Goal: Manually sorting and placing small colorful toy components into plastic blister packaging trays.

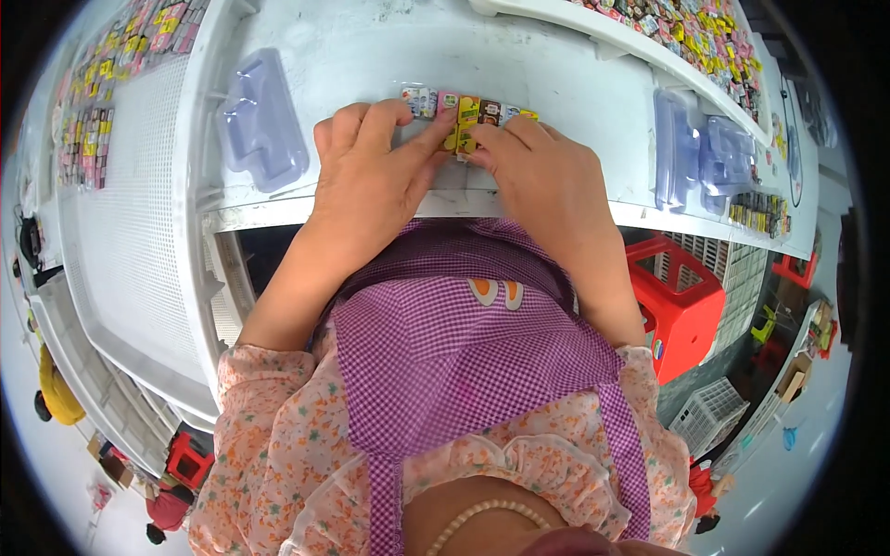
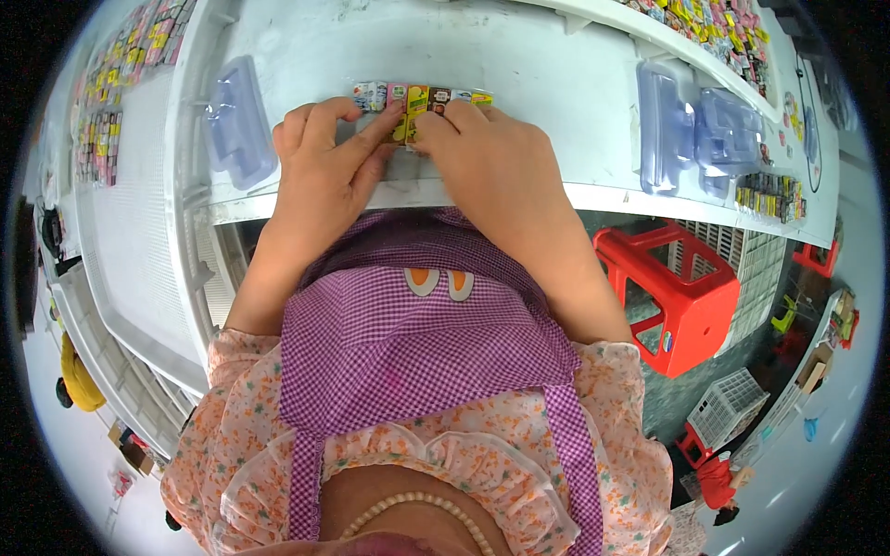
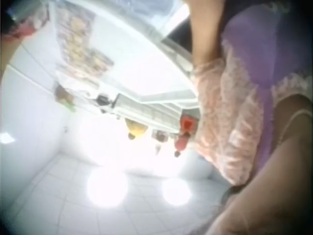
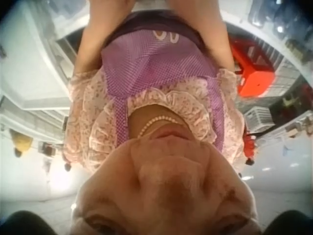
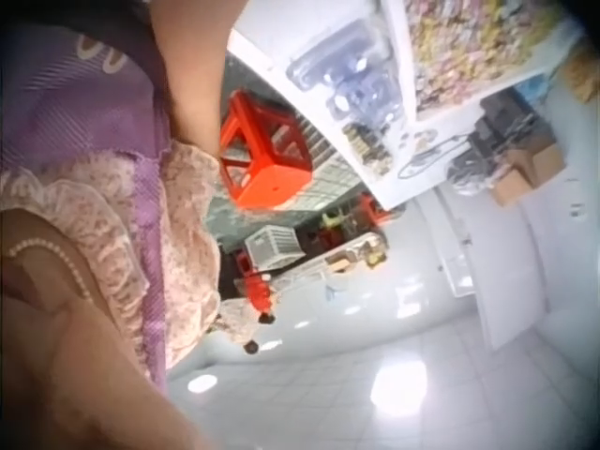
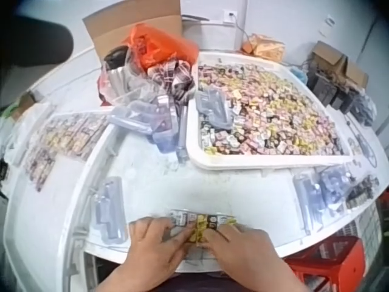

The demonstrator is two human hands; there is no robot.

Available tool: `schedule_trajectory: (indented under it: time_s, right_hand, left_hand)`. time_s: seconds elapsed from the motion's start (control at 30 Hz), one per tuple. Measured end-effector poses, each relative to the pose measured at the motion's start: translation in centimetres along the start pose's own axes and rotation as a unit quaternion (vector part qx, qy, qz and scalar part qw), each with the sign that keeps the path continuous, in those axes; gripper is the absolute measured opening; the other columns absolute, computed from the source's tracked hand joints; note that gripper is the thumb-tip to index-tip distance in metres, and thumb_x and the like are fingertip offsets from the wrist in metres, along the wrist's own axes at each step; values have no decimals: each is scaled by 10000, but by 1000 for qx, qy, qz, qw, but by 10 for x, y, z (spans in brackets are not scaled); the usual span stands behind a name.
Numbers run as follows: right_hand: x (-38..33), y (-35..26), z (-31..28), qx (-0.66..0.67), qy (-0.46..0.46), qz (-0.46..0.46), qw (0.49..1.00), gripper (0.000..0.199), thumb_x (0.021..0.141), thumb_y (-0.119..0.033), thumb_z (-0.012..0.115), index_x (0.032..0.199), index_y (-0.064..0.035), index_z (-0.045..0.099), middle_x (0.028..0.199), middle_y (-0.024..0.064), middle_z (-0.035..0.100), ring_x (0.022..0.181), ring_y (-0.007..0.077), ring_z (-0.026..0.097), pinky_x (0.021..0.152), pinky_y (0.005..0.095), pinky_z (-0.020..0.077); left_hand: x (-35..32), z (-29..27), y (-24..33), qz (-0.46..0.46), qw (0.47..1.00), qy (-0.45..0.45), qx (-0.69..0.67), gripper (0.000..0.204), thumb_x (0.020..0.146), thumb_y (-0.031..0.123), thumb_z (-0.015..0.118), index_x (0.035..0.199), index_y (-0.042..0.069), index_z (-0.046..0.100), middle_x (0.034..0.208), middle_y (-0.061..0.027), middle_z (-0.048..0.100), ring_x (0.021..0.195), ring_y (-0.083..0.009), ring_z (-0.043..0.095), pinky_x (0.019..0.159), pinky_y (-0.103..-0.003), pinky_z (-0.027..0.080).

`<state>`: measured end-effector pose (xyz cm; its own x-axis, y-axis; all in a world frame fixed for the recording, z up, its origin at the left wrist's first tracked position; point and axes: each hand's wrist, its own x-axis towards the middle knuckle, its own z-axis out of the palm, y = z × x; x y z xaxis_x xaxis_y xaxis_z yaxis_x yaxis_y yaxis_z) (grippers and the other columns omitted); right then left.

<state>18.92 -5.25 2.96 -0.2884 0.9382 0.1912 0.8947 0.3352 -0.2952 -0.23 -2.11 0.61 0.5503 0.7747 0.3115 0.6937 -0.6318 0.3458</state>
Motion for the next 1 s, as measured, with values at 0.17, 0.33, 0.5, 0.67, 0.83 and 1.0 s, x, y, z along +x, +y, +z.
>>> schedule_trajectory:
  time_s: [0.17,0.33,0.5,0.67,0.83,1.0]
  right_hand:
    - [7,-3,-6,-46,-37,-21,998,154,832,-213,639,940,-103,631,785,29,587,739,209,633,554,331,498]
    - [10,-5,-8,-96,-69,-74,990,148,824,-180,637,936,-84,623,790,35,593,744,211,634,558,334,501]
    - [17,3,-14,-86,-109,-108,984,141,830,-151,626,947,-73,622,801,35,603,740,215,635,561,336,503]
    - [28,5,-22,-64,-147,-97,982,162,851,-180,625,983,-85,634,801,44,613,711,246,625,576,350,501]
    - [29,11,-20,-10,-147,-94,985,188,857,-213,636,1005,-98,642,811,57,624,696,272,617,592,364,495]
    - [33,12,-23,-10,-176,-86,980,182,854,-210,641,992,-90,633,819,62,628,703,279,615,606,372,495]
  left_hand:
    - [-2,5,-2,8,1000,14,-18,401,776,208,703,1174,176,671,1078,-28,516,1009,-219,442,858,-371,314]
    - [-5,10,-4,17,999,33,-18,386,773,208,701,1155,170,672,1067,-16,503,994,-216,450,851,-363,320]
    - [-4,10,-5,28,998,50,-18,360,771,211,698,1127,165,676,1049,-10,496,980,-206,451,840,-359,326]
    - [-3,12,-7,41,997,64,-13,363,770,213,695,1128,160,675,1040,-11,496,967,-204,450,842,-360,328]
    - [-4,10,-7,34,997,59,-27,371,770,210,692,1137,161,671,1042,-16,497,973,-207,450,845,-360,329]
    - [-5,11,-7,37,997,61,-27,377,769,212,692,1143,165,667,1049,-18,496,976,-210,448,845,-360,331]
